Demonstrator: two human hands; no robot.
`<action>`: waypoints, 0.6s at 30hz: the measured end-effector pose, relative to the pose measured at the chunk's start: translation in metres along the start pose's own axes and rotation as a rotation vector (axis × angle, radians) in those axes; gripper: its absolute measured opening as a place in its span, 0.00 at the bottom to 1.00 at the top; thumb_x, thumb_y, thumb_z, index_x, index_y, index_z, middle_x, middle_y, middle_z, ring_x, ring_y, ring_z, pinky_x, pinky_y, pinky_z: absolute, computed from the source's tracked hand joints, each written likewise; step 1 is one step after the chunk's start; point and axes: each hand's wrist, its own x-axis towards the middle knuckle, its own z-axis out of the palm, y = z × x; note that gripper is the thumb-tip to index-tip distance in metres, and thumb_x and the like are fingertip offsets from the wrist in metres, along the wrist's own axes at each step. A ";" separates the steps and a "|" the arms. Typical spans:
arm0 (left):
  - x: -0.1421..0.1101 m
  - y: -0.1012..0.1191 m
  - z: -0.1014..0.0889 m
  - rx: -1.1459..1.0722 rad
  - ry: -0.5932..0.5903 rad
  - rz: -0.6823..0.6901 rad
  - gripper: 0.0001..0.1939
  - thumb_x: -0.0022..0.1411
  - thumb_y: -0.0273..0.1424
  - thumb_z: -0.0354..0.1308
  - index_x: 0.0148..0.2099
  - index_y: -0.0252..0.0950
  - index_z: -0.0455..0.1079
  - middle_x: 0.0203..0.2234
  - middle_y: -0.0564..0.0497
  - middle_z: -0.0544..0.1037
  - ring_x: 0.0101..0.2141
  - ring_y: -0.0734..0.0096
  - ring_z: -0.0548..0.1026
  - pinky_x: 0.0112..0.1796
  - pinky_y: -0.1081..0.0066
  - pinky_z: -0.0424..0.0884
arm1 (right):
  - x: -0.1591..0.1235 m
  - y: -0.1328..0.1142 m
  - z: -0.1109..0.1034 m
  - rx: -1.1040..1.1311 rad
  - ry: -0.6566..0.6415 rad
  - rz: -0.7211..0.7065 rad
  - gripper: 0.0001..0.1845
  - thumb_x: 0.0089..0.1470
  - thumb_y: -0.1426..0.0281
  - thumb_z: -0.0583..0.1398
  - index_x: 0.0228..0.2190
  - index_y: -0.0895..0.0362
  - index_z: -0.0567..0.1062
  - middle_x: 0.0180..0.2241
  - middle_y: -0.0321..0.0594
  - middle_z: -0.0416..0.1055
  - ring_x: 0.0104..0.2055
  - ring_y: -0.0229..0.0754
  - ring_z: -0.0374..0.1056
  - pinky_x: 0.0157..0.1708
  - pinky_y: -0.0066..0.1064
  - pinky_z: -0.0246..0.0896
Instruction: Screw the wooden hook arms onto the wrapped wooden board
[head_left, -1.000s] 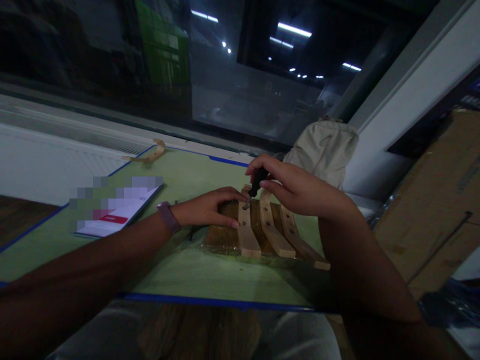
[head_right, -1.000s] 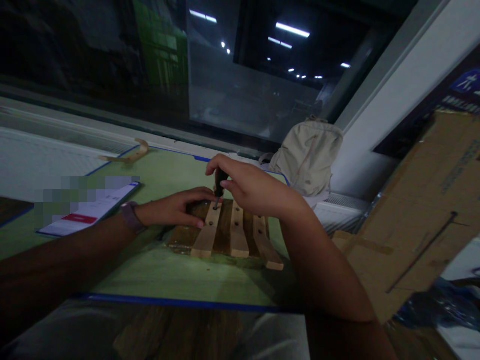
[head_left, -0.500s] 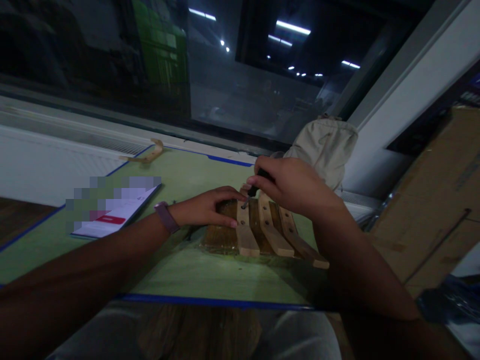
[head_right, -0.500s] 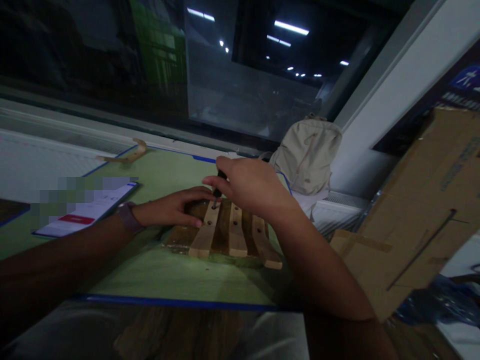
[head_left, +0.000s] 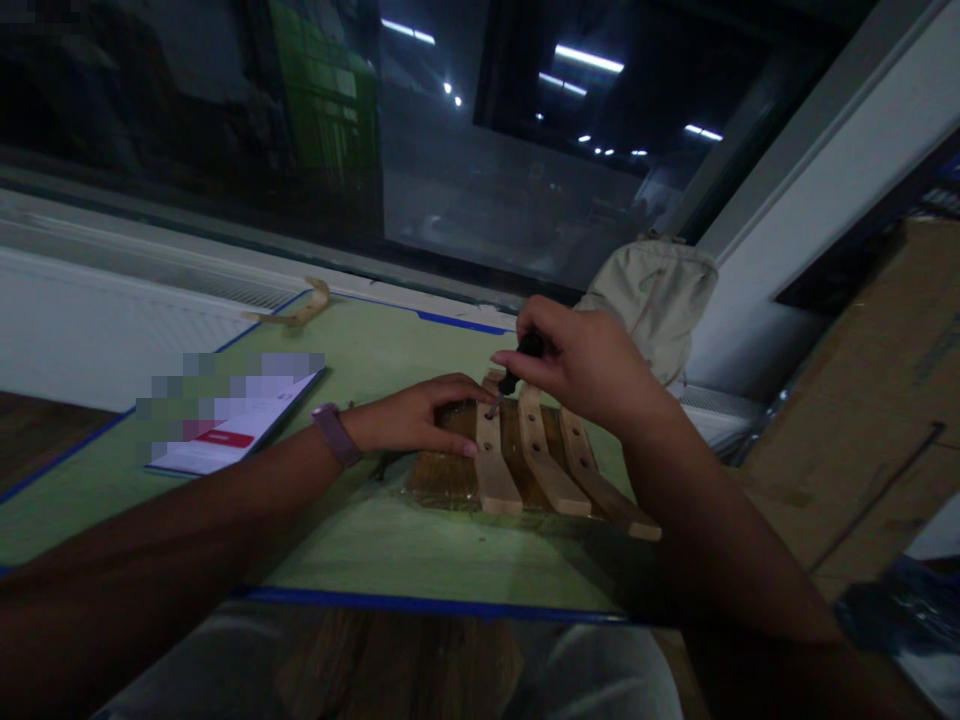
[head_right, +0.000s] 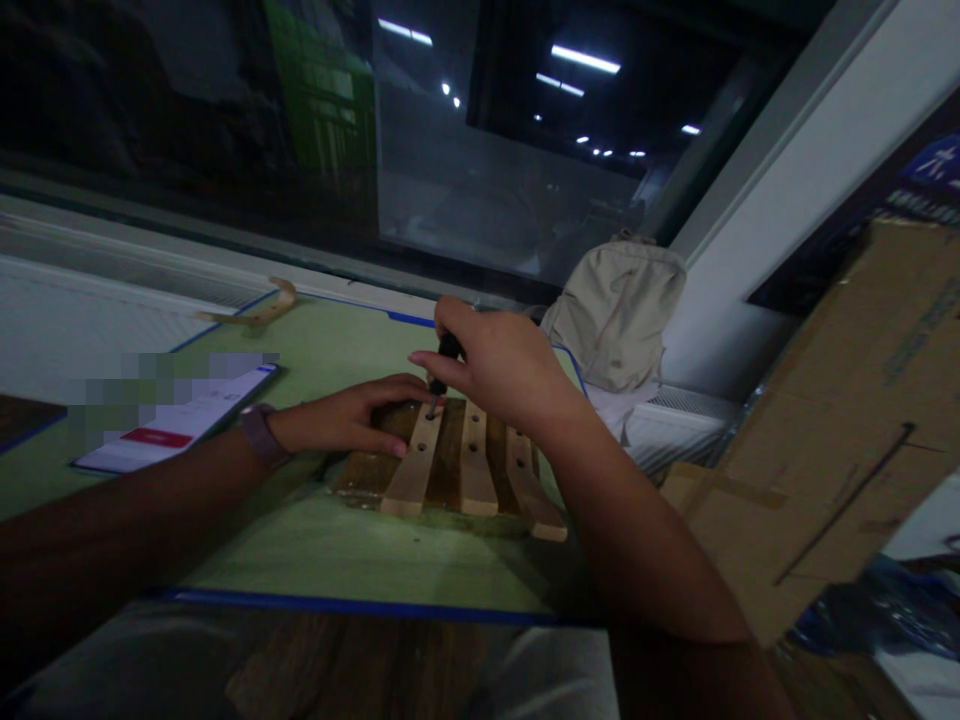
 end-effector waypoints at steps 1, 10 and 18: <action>0.000 0.000 0.000 -0.004 0.002 0.002 0.28 0.55 0.36 0.67 0.58 0.43 0.67 0.56 0.45 0.70 0.59 0.59 0.66 0.61 0.55 0.57 | 0.000 -0.003 0.001 -0.046 -0.013 0.013 0.14 0.58 0.58 0.59 0.36 0.56 0.70 0.28 0.38 0.71 0.28 0.40 0.65 0.28 0.29 0.50; 0.001 -0.004 0.001 -0.012 0.009 0.009 0.29 0.54 0.37 0.68 0.57 0.42 0.68 0.55 0.45 0.70 0.57 0.59 0.67 0.60 0.55 0.59 | -0.004 0.002 -0.007 0.307 -0.197 -0.256 0.11 0.58 0.76 0.53 0.44 0.58 0.66 0.44 0.47 0.68 0.45 0.42 0.66 0.44 0.34 0.61; 0.001 -0.003 0.001 -0.011 0.023 0.021 0.29 0.54 0.38 0.68 0.57 0.42 0.68 0.55 0.45 0.70 0.59 0.58 0.66 0.61 0.56 0.57 | 0.000 0.005 0.000 0.102 -0.048 -0.036 0.12 0.55 0.60 0.62 0.33 0.56 0.70 0.28 0.37 0.71 0.30 0.40 0.67 0.32 0.30 0.56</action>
